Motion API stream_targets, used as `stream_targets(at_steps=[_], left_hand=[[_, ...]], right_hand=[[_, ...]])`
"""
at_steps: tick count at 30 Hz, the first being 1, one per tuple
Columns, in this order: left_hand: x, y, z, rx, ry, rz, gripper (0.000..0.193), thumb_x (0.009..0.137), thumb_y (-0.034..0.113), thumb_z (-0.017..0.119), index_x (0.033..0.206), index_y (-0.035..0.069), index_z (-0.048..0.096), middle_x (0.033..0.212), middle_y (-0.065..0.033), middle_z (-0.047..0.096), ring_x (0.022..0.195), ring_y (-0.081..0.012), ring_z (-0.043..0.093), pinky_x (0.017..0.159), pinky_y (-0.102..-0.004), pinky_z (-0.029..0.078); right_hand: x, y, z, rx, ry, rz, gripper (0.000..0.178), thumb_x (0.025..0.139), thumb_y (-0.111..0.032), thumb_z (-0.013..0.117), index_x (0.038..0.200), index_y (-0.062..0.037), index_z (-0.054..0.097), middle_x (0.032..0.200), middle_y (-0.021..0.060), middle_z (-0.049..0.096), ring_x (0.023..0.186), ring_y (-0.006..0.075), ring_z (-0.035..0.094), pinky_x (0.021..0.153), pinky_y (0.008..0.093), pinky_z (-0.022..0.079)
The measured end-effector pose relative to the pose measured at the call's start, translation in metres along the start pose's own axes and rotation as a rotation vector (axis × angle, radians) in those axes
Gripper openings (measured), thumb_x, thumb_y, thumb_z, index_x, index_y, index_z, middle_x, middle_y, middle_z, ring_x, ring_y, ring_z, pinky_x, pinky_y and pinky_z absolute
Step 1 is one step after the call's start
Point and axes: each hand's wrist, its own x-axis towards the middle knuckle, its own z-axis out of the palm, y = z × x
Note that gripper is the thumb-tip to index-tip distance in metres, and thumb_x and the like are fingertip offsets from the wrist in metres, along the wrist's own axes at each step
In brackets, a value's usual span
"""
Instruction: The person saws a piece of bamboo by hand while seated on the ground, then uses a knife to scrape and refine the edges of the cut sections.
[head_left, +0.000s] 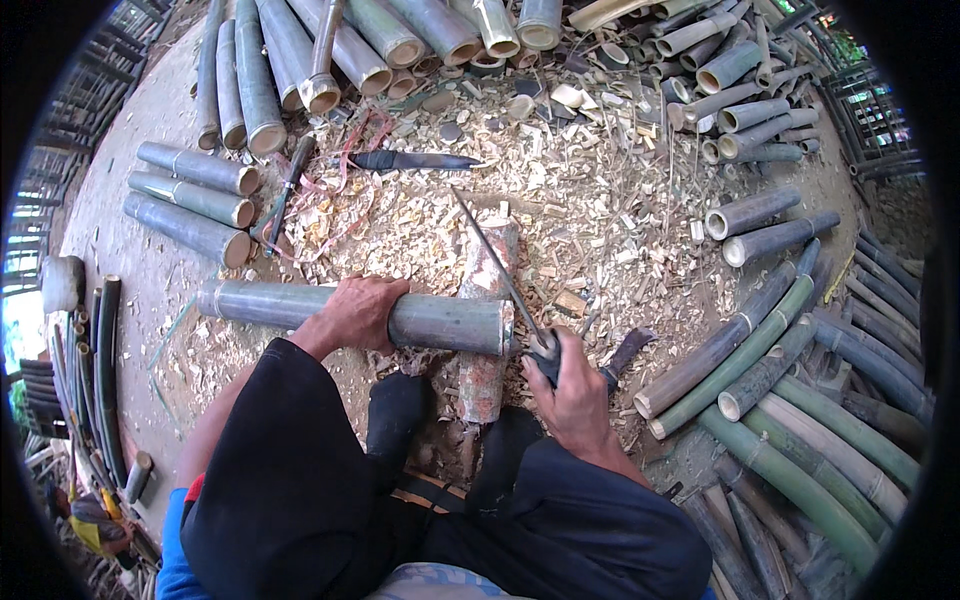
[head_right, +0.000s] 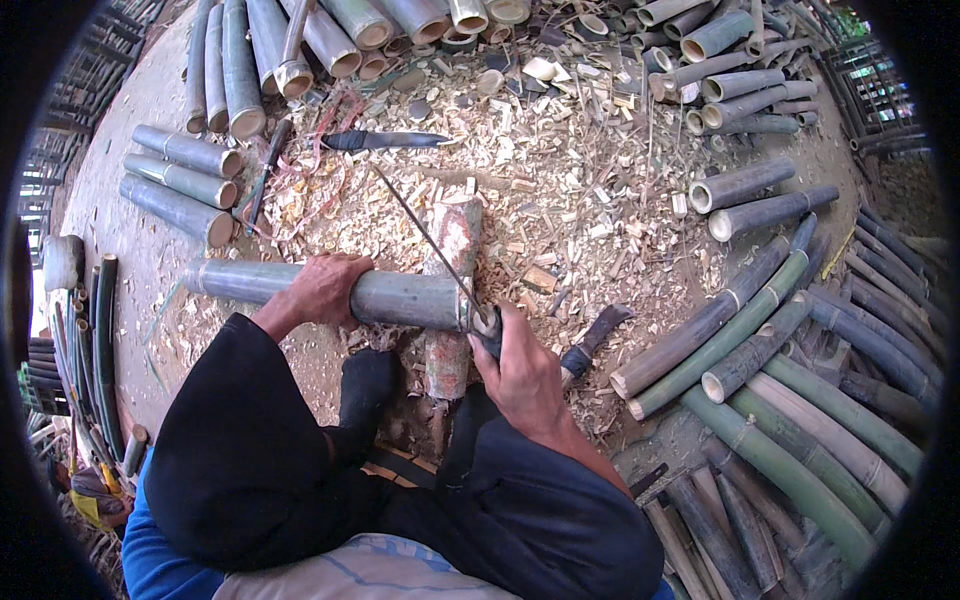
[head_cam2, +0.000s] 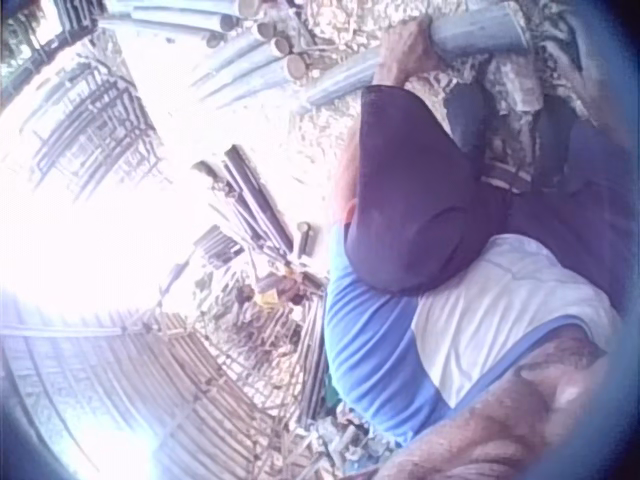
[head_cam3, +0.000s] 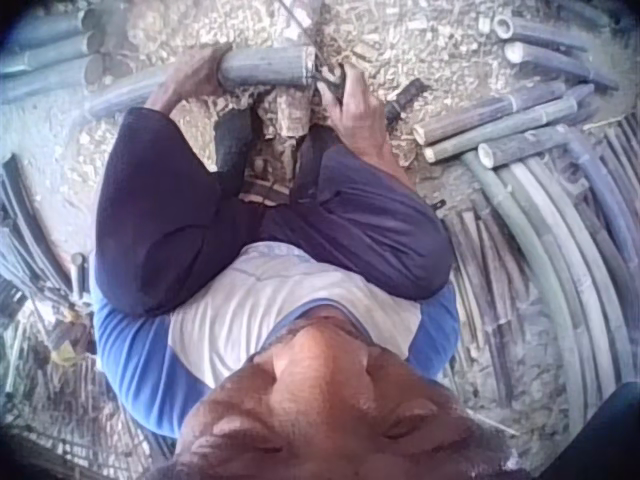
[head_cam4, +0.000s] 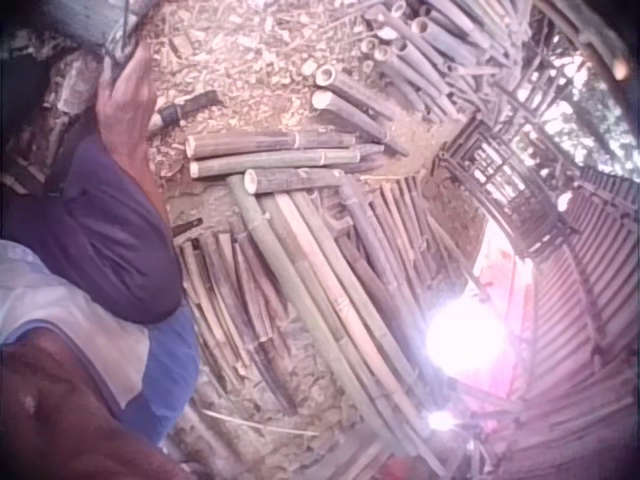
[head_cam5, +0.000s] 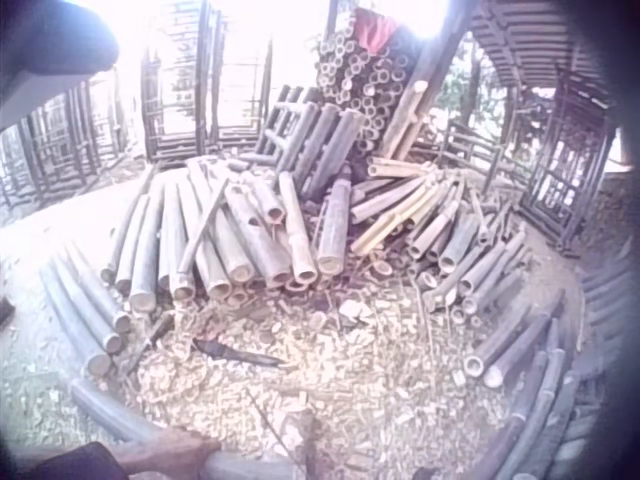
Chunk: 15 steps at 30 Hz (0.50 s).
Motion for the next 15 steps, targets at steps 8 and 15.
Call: stream_targets(at_steps=[8,15], left_hand=[[-0.001,0.007,0.012,0.007,0.199,0.033,0.070,0.057,0.030,0.094,0.116,0.011,0.060,0.107,-0.0115,0.070,0.112,-0.0349,0.068,0.099,-0.0504,0.049],[-0.001,0.008,0.016,-0.002,0.196,0.037,0.068,0.059,0.030,0.094,0.113,0.010,0.060,0.106,-0.0116,0.068,0.110,-0.0340,0.068,0.099,-0.0483,0.049]], right_hand=[[-0.002,0.024,0.012,-0.131,-0.165,0.143,0.034,0.098,-0.010,0.072,0.119,0.0025,0.049,0.094,0.0289,0.067,0.078,0.0493,0.070,0.063,0.0531,0.058],[-0.007,0.016,0.011,-0.028,0.028,-0.053,0.033,0.102,-0.016,0.071,0.120,0.0026,0.050,0.090,0.0237,0.069,0.074,0.0372,0.075,0.060,0.0453,0.059]])
